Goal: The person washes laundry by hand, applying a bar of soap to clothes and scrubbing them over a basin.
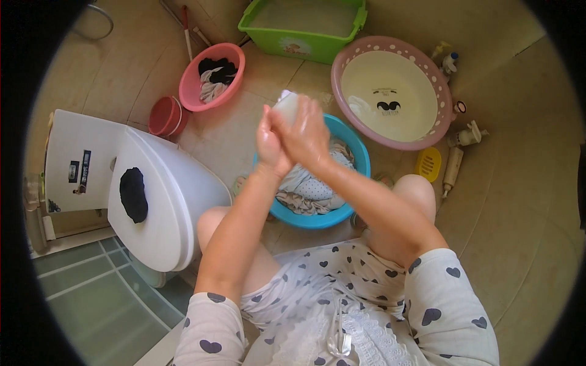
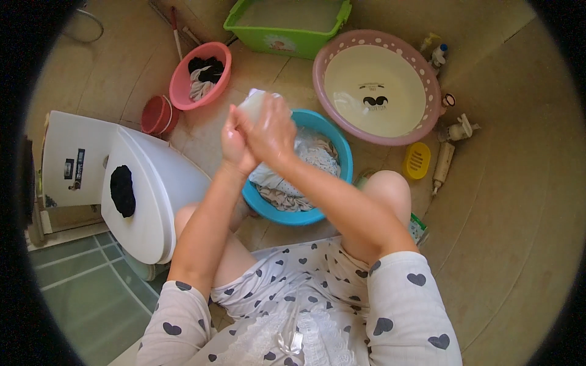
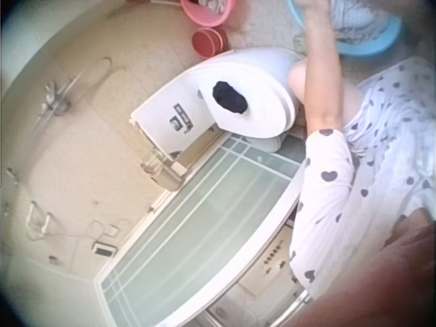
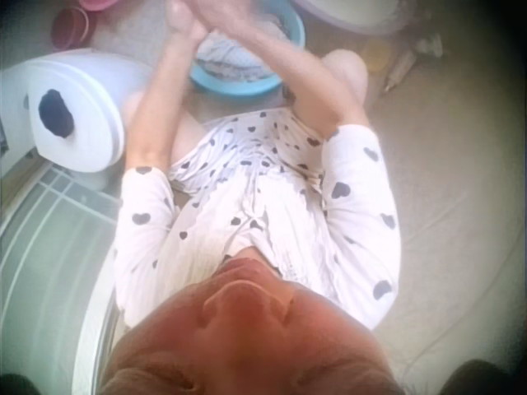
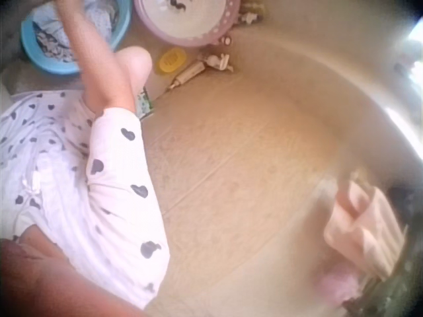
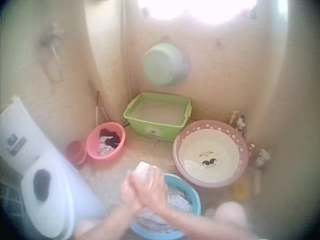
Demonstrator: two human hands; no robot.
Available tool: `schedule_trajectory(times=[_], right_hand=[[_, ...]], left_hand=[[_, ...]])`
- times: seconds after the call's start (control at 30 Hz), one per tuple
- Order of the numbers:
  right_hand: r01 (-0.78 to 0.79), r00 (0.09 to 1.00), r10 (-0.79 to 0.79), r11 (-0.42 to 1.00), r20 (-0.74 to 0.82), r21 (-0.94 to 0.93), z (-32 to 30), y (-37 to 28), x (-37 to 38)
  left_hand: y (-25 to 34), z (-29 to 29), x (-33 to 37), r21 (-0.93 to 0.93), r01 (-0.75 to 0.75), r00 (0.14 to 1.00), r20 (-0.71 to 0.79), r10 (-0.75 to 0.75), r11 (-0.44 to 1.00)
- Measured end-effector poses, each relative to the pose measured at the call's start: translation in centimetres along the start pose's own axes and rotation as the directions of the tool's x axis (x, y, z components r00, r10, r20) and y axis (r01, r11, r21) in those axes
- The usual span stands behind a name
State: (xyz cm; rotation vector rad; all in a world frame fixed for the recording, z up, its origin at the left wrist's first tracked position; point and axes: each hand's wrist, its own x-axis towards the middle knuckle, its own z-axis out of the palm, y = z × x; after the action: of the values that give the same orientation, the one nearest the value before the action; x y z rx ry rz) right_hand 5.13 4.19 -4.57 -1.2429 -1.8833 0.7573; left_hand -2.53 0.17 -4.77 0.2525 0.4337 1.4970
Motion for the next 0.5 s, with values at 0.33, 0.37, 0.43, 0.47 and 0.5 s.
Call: schedule_trajectory(times=[0.33,0.37,0.43,0.47,0.5], right_hand=[[-0.517,0.853,0.468,0.701,0.231,0.492,-0.6,4.7,5.3],[-0.713,0.679,0.468,0.239,0.565,0.659,-0.7,5.5,5.8],[-0.678,0.668,0.413,-0.005,0.619,0.735,-0.3,5.4,4.5],[-0.663,0.691,0.335,-0.058,0.64,0.746,-0.9,4.5,3.8],[-0.65,0.712,0.256,-0.112,0.654,0.752,-1.4,3.6,3.2]], left_hand=[[-0.7,2.5,0.5,0.29,-0.07,0.933,-0.319,0.166,0.954],[-0.4,2.7,0.6,0.289,-0.067,0.934,-0.319,0.162,0.955],[0.6,3.5,0.6,0.131,-0.098,0.962,-0.241,0.127,0.987],[1.4,4.6,0.1,0.087,-0.054,0.982,-0.177,0.068,0.995],[2.0,4.7,0.0,0.084,-0.056,0.982,-0.177,0.071,0.995]])
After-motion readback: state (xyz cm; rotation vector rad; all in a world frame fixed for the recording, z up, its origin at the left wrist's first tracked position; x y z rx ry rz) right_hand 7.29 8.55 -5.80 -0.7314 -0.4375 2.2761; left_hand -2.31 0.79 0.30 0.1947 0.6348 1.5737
